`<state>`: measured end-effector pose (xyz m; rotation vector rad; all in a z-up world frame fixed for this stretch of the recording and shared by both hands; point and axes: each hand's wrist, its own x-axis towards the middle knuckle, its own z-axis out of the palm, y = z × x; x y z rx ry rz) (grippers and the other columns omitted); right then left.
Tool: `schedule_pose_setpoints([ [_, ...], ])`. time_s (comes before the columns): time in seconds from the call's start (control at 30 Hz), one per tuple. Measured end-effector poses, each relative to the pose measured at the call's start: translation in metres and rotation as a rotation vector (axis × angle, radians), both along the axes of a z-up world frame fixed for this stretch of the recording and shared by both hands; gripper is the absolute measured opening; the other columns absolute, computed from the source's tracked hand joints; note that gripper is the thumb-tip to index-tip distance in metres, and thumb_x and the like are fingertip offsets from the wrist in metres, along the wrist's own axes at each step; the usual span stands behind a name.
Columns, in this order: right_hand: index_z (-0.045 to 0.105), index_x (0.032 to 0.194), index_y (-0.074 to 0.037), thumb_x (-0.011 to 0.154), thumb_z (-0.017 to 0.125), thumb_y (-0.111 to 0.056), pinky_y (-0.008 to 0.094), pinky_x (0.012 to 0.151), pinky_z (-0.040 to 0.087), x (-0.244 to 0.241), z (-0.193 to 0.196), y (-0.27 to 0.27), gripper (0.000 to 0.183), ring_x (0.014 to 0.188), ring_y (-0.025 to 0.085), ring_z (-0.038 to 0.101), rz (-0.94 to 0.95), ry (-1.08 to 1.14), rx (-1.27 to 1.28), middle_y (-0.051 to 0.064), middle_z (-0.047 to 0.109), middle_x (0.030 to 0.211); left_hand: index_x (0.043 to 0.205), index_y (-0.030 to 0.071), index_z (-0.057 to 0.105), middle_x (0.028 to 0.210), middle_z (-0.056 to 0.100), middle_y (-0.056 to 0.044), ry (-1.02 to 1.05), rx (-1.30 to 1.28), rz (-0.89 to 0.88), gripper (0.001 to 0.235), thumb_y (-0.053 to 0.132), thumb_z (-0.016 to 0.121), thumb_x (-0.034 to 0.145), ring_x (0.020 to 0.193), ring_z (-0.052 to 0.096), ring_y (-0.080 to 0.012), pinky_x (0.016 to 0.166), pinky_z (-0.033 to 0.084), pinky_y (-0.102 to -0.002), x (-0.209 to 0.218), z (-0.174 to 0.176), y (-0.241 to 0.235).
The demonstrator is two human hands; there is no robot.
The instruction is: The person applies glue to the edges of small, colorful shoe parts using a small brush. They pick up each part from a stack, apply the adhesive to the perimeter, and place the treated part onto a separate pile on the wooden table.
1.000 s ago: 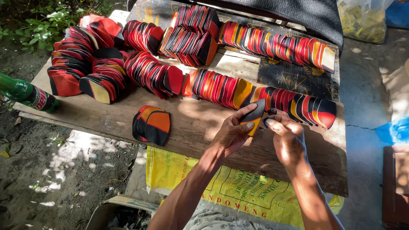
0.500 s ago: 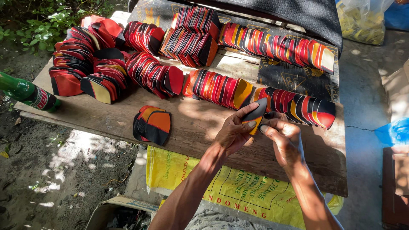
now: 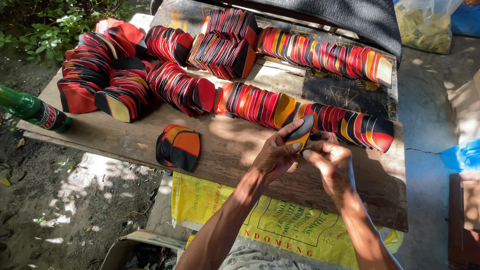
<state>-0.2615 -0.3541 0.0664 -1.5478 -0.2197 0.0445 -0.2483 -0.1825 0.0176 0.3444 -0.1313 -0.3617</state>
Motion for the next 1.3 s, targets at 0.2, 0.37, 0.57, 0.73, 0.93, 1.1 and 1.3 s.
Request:
schedule_pose_setpoints([
  [0.2, 0.074, 0.09, 0.007, 0.082, 0.074, -0.007, 0.037, 0.106, 0.043, 0.007, -0.005, -0.004, 0.017, 0.124, 0.021, 0.047, -0.029, -0.032, 0.033, 0.015, 0.058, 0.115, 0.158, -0.003, 0.037, 0.15, 0.051, -0.022, -0.03, -0.136, -0.044, 0.068, -0.015, 0.059, 0.095, 0.126, 0.061, -0.0279, 0.102, 0.057, -0.035, 0.004, -0.008, -0.006],
  [0.37, 0.074, 0.087, 0.008, 0.077, 0.075, -0.006, 0.036, 0.101, 0.045, 0.0, -0.002, -0.001, 0.017, 0.122, 0.021, 0.048, -0.006, -0.035, -0.043, 0.015, 0.055, 0.118, 0.154, -0.002, 0.038, 0.148, 0.051, -0.021, 0.051, -0.116, -0.04, 0.068, -0.013, 0.058, 0.091, 0.125, 0.062, -0.0295, 0.104, 0.057, -0.038, 0.006, -0.007, -0.007],
  [0.57, 0.074, 0.088, 0.006, 0.076, 0.076, -0.009, 0.037, 0.101, 0.046, 0.001, 0.005, -0.004, 0.02, 0.12, 0.022, 0.054, -0.057, -0.029, -0.129, 0.013, 0.057, 0.121, 0.156, -0.003, 0.038, 0.148, 0.051, -0.023, 0.057, -0.083, -0.012, 0.065, -0.012, 0.06, 0.096, 0.124, 0.063, -0.0265, 0.105, 0.056, -0.035, 0.007, -0.006, -0.009],
  [0.73, 0.074, 0.089, 0.006, 0.08, 0.076, -0.006, 0.034, 0.106, 0.042, 0.001, 0.0, -0.01, 0.016, 0.124, 0.021, 0.051, -0.074, -0.162, -0.1, 0.015, 0.059, 0.117, 0.152, -0.001, 0.044, 0.141, 0.056, -0.016, 0.023, -0.079, -0.036, 0.061, -0.009, 0.064, 0.095, 0.109, 0.065, -0.0215, 0.101, 0.059, -0.036, 0.005, -0.001, -0.003],
  [0.93, 0.071, 0.093, 0.005, 0.082, 0.075, -0.005, 0.026, 0.091, 0.046, 0.0, -0.002, -0.011, 0.015, 0.119, 0.017, 0.048, -0.074, -0.058, 0.156, 0.011, 0.053, 0.117, 0.144, 0.0, 0.055, 0.128, 0.062, -0.015, 0.084, 0.006, -0.04, 0.056, -0.007, 0.072, 0.091, 0.107, 0.066, -0.0214, 0.098, 0.059, -0.033, -0.01, -0.004, 0.003],
  [1.1, 0.071, 0.091, 0.007, 0.085, 0.072, -0.004, 0.026, 0.087, 0.046, -0.002, 0.0, -0.006, 0.013, 0.118, 0.017, 0.048, -0.052, -0.039, 0.061, 0.01, 0.052, 0.116, 0.139, 0.001, 0.059, 0.131, 0.064, -0.016, 0.103, -0.011, -0.058, 0.053, -0.009, 0.072, 0.088, 0.111, 0.067, -0.0214, 0.096, 0.059, -0.032, -0.013, -0.004, 0.006],
  [1.3, 0.071, 0.095, 0.008, 0.087, 0.07, -0.008, 0.029, 0.102, 0.047, 0.0, 0.004, -0.002, 0.018, 0.121, 0.017, 0.049, -0.072, -0.072, 0.076, 0.011, 0.052, 0.12, 0.142, -0.002, 0.057, 0.136, 0.063, -0.018, 0.112, 0.004, -0.089, 0.057, -0.011, 0.071, 0.087, 0.117, 0.065, -0.0232, 0.106, 0.055, -0.032, -0.012, -0.013, 0.005],
])
